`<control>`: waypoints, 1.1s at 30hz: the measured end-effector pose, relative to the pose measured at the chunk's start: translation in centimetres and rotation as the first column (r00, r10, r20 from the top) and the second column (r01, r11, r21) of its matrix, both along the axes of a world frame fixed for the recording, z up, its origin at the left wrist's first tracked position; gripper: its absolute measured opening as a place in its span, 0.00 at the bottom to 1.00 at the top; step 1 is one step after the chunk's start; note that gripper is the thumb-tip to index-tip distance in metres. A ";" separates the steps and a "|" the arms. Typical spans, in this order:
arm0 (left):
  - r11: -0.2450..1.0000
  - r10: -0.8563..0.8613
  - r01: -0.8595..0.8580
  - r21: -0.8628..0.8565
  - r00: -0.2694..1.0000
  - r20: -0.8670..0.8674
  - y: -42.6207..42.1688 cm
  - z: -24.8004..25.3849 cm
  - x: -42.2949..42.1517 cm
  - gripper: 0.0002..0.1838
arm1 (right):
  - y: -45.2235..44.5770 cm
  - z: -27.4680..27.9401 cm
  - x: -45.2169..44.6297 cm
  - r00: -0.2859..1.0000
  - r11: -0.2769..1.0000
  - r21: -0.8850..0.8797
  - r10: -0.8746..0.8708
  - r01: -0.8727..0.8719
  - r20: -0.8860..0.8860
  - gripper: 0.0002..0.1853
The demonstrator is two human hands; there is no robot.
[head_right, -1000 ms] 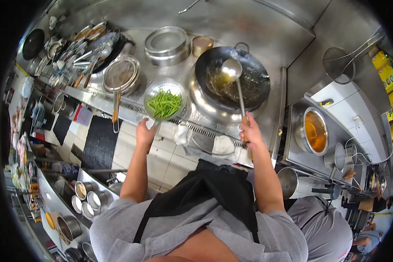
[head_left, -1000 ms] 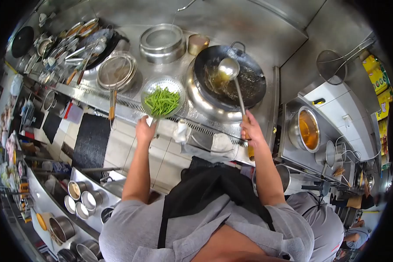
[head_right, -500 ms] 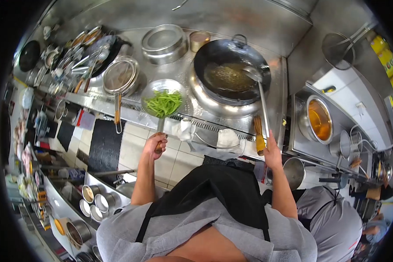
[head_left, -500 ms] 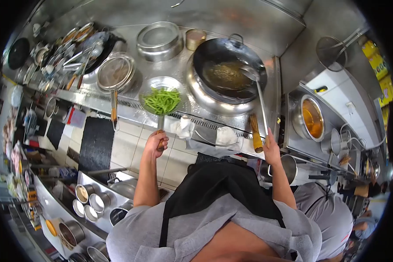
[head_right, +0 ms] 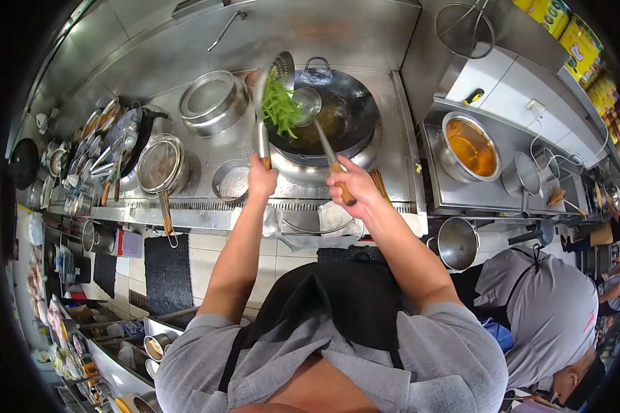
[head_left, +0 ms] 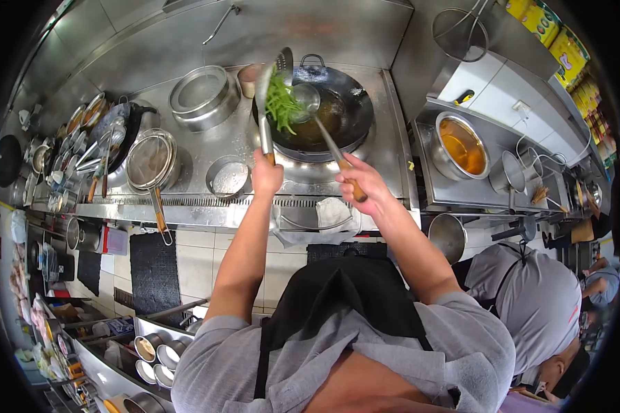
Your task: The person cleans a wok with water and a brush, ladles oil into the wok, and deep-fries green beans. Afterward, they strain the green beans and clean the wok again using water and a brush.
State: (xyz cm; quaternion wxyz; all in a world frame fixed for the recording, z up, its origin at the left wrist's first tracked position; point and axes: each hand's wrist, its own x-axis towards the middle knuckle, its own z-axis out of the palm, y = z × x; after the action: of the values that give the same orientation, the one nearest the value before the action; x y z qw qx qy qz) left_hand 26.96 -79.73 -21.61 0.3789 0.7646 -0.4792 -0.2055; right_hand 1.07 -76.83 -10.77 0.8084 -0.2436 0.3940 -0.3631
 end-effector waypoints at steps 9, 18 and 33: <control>0.990 0.075 -0.045 -0.133 0.970 0.231 1.2 -1.3 -1.9 0.38 | -0.7 -8.4 -3.9 0.174 0.683 -0.340 -0.302 -0.646 -0.937 0.43; 0.989 0.083 -0.049 -0.142 0.968 0.238 1.7 0.2 -0.3 0.40 | 4.7 -6.4 -7.6 0.834 0.927 -0.363 -0.127 -0.093 -0.537 0.40; 0.991 0.052 0.006 -0.131 0.900 0.432 -0.2 1.5 -1.8 0.44 | 4.2 -4.3 -8.1 0.989 0.978 -0.162 -0.122 0.134 0.082 0.37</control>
State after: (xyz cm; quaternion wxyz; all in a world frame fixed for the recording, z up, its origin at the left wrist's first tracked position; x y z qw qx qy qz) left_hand 25.12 -79.93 -20.11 0.3136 0.7705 -0.5549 0.0062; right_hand -7.02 -72.59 -15.06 0.7738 -0.2715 0.3478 -0.4545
